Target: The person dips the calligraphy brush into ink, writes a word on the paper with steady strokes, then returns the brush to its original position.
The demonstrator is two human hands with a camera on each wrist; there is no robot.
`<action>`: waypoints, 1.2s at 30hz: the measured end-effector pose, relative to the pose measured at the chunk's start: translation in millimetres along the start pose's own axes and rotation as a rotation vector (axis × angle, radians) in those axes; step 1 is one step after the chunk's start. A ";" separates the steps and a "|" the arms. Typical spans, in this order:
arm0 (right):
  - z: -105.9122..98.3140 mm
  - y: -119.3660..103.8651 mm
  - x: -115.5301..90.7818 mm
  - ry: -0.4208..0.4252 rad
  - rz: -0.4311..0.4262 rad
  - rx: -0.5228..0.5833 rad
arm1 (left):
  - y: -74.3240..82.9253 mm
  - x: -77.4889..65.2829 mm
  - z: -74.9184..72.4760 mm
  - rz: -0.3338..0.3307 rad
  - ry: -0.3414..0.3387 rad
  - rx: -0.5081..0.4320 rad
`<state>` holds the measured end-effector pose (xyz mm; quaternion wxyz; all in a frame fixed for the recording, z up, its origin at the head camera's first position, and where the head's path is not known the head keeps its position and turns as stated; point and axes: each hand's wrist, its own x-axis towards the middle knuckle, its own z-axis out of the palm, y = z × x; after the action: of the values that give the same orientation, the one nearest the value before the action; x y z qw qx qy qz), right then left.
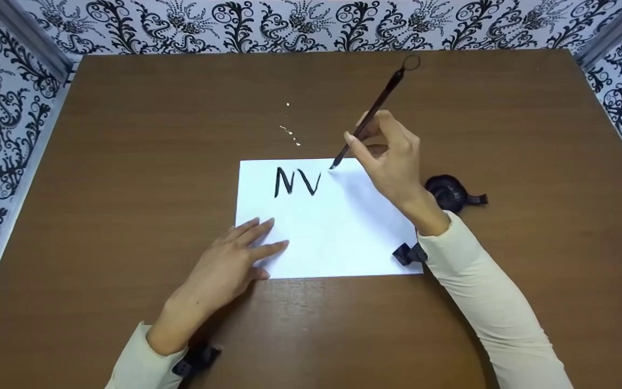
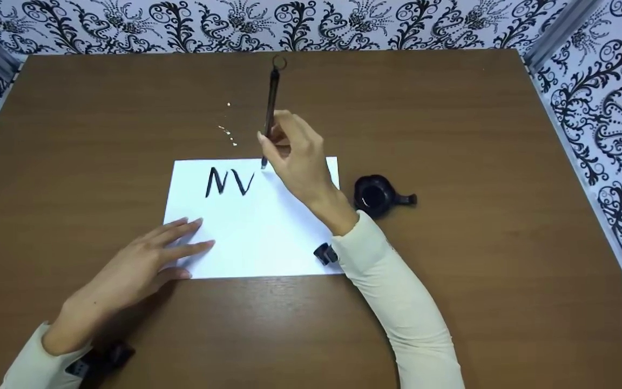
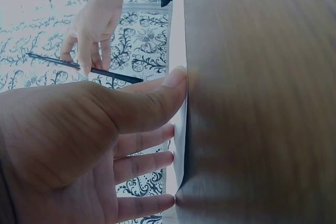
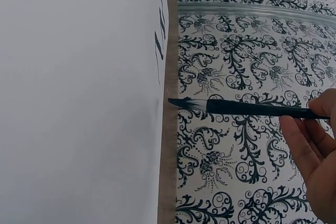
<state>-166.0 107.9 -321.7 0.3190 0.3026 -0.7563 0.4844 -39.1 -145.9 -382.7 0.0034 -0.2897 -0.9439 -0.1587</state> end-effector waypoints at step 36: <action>7.5 26.8 -12.7 -0.123 0.044 -0.030 | -0.4 0.7 1.1 0.007 -0.003 0.003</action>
<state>-180.2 112.2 -348.5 0.2659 0.3104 -0.7880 0.4605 -39.8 -145.5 -383.8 0.0031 -0.2933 -0.9431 -0.1568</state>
